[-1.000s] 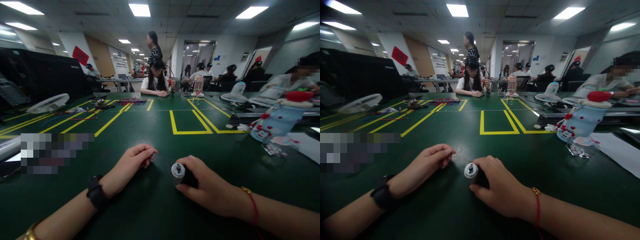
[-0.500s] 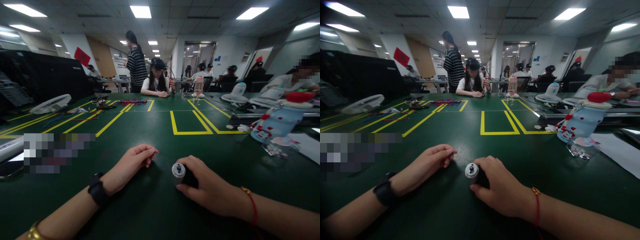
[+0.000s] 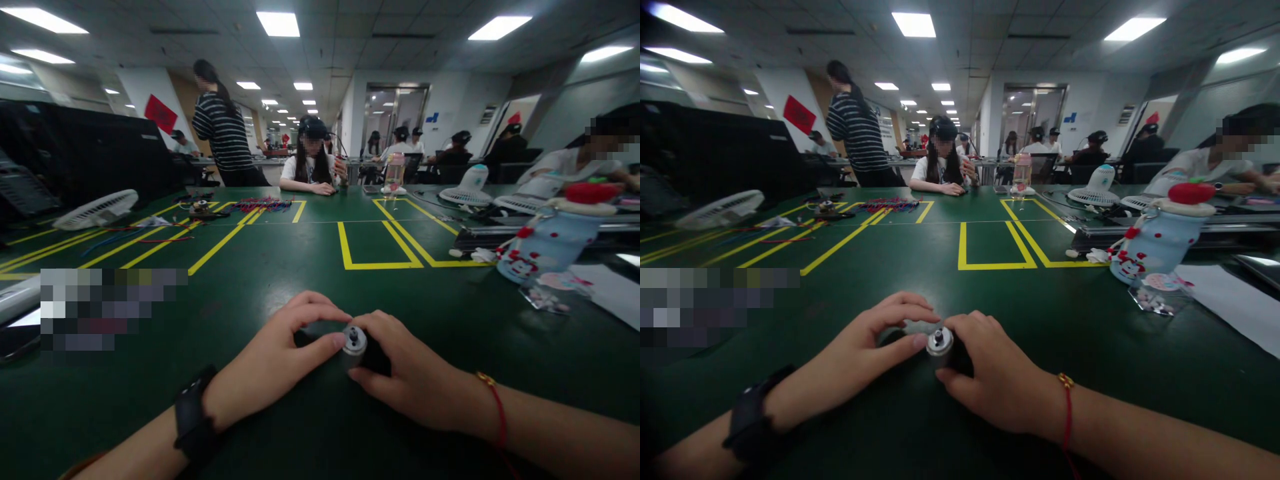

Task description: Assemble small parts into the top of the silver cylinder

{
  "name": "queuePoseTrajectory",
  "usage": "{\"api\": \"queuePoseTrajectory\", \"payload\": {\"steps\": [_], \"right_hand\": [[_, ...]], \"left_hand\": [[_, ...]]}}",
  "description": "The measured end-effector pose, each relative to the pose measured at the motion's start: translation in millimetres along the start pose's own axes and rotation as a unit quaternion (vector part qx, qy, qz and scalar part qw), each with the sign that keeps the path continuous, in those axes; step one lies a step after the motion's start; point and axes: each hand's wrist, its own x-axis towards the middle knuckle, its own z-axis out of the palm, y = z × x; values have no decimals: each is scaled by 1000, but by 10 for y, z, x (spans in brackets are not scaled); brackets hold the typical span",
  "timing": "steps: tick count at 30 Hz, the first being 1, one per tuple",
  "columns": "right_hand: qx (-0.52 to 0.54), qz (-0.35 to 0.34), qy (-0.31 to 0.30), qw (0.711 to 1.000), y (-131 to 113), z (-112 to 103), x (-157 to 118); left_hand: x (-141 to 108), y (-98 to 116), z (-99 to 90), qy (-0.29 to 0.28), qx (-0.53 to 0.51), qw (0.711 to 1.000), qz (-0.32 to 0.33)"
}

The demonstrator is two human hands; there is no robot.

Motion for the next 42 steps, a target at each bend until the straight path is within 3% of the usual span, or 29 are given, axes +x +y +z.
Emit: {"api": "queuePoseTrajectory", "payload": {"steps": [10,17,23,28,35,38,42], "right_hand": [[-15,-2,4,1000,2,15,5],[-21,0,-1,1000,-4,3,9],[-19,-1,-2,1000,-6,-1,-6],[-4,4,-6,1000,-8,-5,-18],[4,19,-11,1000,-3,-3,-6],[7,20,-8,1000,2,9,-10],[12,20,-9,1000,1,2,-21]], "left_hand": [[40,29,53,1,-11,999,41],[72,28,82,13,-35,999,32],[46,-33,-46,46,-36,998,37],[-2,-209,-136,-11,35,999,21],[-29,-347,-69,-85,149,984,37],[-28,-338,-88,-93,145,984,36],[5,-336,-182,-71,67,995,6]]}}
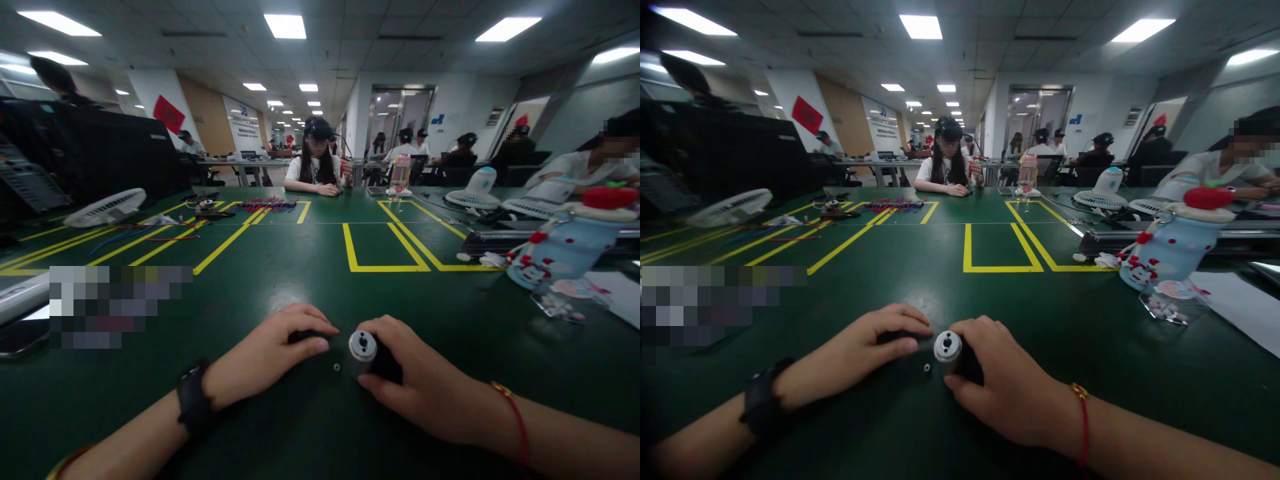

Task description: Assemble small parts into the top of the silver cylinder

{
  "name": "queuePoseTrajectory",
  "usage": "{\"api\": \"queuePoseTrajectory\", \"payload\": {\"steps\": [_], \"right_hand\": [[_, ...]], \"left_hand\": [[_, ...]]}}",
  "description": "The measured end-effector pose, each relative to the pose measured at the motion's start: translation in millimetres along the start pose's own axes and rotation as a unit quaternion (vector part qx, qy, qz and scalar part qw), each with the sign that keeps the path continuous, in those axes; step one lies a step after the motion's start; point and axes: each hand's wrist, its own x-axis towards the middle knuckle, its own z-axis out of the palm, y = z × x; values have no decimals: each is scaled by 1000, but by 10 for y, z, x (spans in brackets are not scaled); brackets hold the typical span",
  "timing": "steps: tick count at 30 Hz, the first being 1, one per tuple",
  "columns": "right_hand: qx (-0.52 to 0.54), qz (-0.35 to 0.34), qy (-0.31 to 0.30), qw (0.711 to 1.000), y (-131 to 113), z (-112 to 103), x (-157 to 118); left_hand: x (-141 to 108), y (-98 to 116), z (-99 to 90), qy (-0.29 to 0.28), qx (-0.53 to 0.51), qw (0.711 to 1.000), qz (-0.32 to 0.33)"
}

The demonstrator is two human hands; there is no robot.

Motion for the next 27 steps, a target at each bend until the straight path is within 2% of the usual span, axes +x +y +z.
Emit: {"api": "queuePoseTrajectory", "payload": {"steps": [3,7,10,14,17,22,27], "right_hand": [[0,5,-6,1000,-8,-21,-1],[-1,11,-5,1000,-20,-32,-4],[0,14,-3,1000,-23,-25,-9],[2,16,1,1000,-13,-15,-9],[1,16,2,1000,-10,-13,-6],[-1,20,1,1000,-18,-20,-6],[4,16,1,1000,-14,-22,-17]], "left_hand": [[10,-50,-74,50,-69,994,-66],[8,-117,-102,109,-174,967,-152],[9,-142,-88,133,-230,951,-159],[11,-149,-87,133,-262,942,-163],[13,-157,-95,125,-249,946,-163],[14,-202,-83,88,-190,969,-131],[-7,-123,-59,24,-39,998,-46]]}}
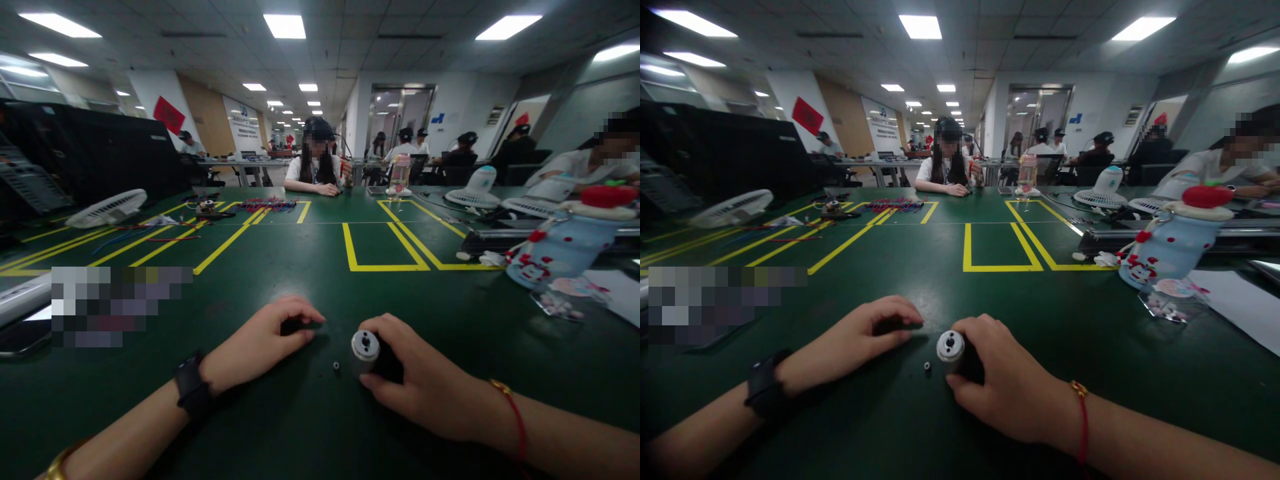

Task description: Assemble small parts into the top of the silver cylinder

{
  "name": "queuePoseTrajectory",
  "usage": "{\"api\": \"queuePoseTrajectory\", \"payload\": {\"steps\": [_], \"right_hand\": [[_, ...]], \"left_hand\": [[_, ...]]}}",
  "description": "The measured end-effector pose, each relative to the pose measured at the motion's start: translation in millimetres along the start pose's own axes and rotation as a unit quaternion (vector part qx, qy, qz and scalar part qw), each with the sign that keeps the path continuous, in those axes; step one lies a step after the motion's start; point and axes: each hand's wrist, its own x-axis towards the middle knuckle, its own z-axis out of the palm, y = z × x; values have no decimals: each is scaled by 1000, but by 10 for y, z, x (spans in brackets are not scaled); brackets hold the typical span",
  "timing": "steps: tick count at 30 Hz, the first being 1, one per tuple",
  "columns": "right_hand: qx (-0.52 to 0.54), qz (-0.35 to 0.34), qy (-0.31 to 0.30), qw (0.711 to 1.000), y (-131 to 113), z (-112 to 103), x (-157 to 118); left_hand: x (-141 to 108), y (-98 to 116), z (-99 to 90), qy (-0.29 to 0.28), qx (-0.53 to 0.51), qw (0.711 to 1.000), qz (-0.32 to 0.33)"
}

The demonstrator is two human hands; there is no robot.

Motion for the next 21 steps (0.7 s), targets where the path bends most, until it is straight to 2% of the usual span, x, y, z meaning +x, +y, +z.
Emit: {"api": "queuePoseTrajectory", "payload": {"steps": [3,14,18,21], "right_hand": [[1,-8,3,1000,-3,1,2],[-5,-16,8,1000,3,15,17],[-6,-13,6,1000,5,11,17],[-7,-13,1,1000,-7,7,21]], "left_hand": [[-32,90,16,-25,47,998,38],[-74,197,152,-36,123,991,41],[-50,246,192,-18,76,996,52],[-35,313,202,31,1,998,62]]}}
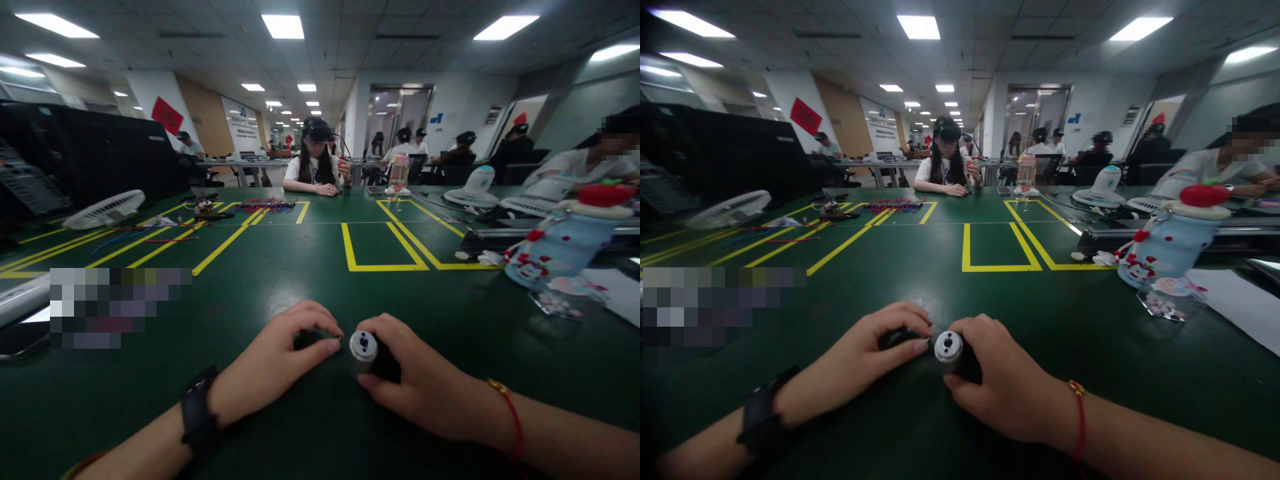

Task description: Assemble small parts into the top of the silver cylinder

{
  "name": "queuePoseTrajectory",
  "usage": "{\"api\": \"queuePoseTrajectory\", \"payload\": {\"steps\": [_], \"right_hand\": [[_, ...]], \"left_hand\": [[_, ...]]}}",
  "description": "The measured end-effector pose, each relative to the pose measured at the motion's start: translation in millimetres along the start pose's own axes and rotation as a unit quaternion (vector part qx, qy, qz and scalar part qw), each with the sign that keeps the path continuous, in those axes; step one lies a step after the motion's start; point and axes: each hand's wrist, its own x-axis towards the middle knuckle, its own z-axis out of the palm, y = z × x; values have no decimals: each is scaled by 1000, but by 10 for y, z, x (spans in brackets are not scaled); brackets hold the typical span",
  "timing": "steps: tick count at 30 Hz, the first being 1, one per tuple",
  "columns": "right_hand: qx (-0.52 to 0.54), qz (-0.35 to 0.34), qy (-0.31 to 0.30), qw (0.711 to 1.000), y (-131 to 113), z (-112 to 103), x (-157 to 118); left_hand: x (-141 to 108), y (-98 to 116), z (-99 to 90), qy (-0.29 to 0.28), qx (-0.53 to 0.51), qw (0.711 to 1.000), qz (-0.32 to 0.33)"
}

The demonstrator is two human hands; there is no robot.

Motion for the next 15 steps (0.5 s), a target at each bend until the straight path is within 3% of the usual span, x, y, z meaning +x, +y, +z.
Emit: {"api": "queuePoseTrajectory", "payload": {"steps": [4,15], "right_hand": [[-1,-14,-11,1000,-21,4,10],[-5,-33,-5,999,6,29,7]], "left_hand": [[14,126,29,58,-30,998,20],[24,202,117,40,-26,998,37]]}}
